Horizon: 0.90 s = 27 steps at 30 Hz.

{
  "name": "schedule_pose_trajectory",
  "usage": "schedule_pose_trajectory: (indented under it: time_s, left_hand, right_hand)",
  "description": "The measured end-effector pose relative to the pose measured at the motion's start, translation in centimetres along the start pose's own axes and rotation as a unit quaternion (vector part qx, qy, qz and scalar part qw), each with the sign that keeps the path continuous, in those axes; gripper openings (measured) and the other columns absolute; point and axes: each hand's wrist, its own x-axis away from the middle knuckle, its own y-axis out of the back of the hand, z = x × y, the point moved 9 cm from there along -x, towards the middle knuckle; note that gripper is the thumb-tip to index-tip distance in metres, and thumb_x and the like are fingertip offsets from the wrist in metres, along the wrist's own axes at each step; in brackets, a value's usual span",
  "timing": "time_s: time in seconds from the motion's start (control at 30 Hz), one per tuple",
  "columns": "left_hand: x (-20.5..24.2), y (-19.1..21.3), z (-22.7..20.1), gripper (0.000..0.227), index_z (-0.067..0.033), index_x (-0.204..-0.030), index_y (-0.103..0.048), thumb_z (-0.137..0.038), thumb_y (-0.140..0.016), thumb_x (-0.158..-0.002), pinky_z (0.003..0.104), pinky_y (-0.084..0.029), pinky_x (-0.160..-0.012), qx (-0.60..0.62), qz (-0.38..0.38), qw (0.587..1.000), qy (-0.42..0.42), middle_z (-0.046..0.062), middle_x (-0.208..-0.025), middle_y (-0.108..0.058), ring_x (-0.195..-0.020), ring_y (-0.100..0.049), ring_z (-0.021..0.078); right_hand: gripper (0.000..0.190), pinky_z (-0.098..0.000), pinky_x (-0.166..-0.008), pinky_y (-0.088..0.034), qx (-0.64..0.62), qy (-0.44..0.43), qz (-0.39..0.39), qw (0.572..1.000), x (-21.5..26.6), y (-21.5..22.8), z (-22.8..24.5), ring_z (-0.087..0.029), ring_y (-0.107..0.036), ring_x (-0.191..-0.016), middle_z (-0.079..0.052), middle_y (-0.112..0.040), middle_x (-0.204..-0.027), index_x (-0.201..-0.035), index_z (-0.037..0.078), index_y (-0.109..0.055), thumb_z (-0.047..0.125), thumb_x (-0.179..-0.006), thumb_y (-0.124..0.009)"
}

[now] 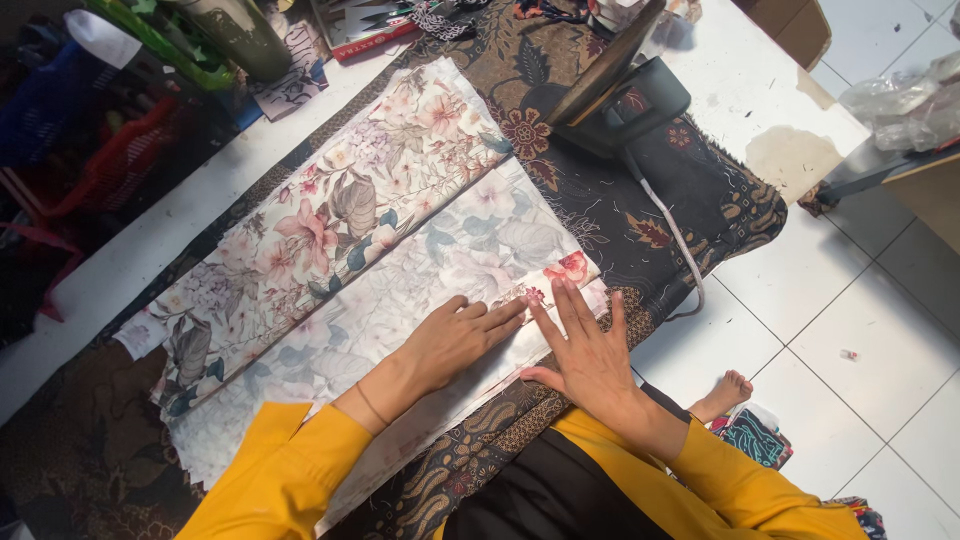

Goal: The person irons a floral-patterned fabric on a table, repeatedly folding and pressing sections with an iron. They smooth the fabric by hand between passes and adjust the folds to ensure even pressing.

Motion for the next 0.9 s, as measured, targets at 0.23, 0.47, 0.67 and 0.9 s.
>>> schedule_pose_trajectory:
  time_s: [0.23, 0.47, 0.67, 0.9]
  left_hand:
    - [-2.1, -0.8, -0.4, 0.128, -0.0128, -0.16, -0.023, -0.015, -0.093, -0.054, 0.035, -0.046, -0.096, -0.011, 0.061, 0.998, 0.02, 0.005, -0.168, -0.024, -0.117, -0.061, 0.0207]
    - [-2.5, -1.3, -0.5, 0.126, -0.0166, -0.161, -0.023, -0.018, -0.092, -0.055, 0.037, -0.045, -0.099, -0.042, 0.039, 0.998, 0.025, 0.004, -0.169, -0.02, -0.113, -0.063, 0.0199]
    - [-2.9, -2.9, -0.7, 0.115, -0.0182, -0.161, -0.024, -0.018, -0.087, -0.065, 0.037, -0.047, -0.093, -0.043, 0.032, 0.998, 0.034, 0.004, -0.17, -0.019, -0.107, -0.064, 0.0208]
    - [-3.8, -3.2, -0.7, 0.087, -0.0211, -0.161, -0.025, -0.015, -0.073, -0.087, 0.039, -0.049, -0.088, -0.058, -0.033, 0.996, 0.052, 0.002, -0.17, -0.019, -0.102, -0.066, 0.0187]
  right_hand:
    - [0.101, -0.0746, -0.112, -0.019, 0.01, -0.038, 0.006, 0.999, 0.1, 0.5, -1.6, -0.031, -0.033, -0.147, -0.021, -0.037, -0.156, -0.152, 0.008, -0.04, 0.072, -0.077, -0.061]
    - [0.077, -0.0499, -0.111, -0.042, -0.17, -0.167, -0.056, 0.97, -2.9, 3.1, -11.7, -0.028, -0.054, -0.132, -0.013, -0.054, -0.149, -0.152, 0.01, -0.046, 0.043, -0.089, -0.074]
    - [0.062, -0.0326, -0.101, -0.047, -0.462, -0.153, -0.22, 0.845, -12.1, 6.3, -20.6, -0.018, -0.055, -0.12, -0.008, -0.055, -0.13, -0.141, -0.002, -0.045, 0.023, -0.097, -0.08]
    - [0.032, -0.029, -0.087, -0.051, -0.414, -0.096, -0.157, 0.892, -14.7, 10.9, -16.5, -0.011, -0.064, -0.096, -0.003, -0.07, -0.105, -0.124, 0.004, -0.063, 0.026, -0.104, -0.074]
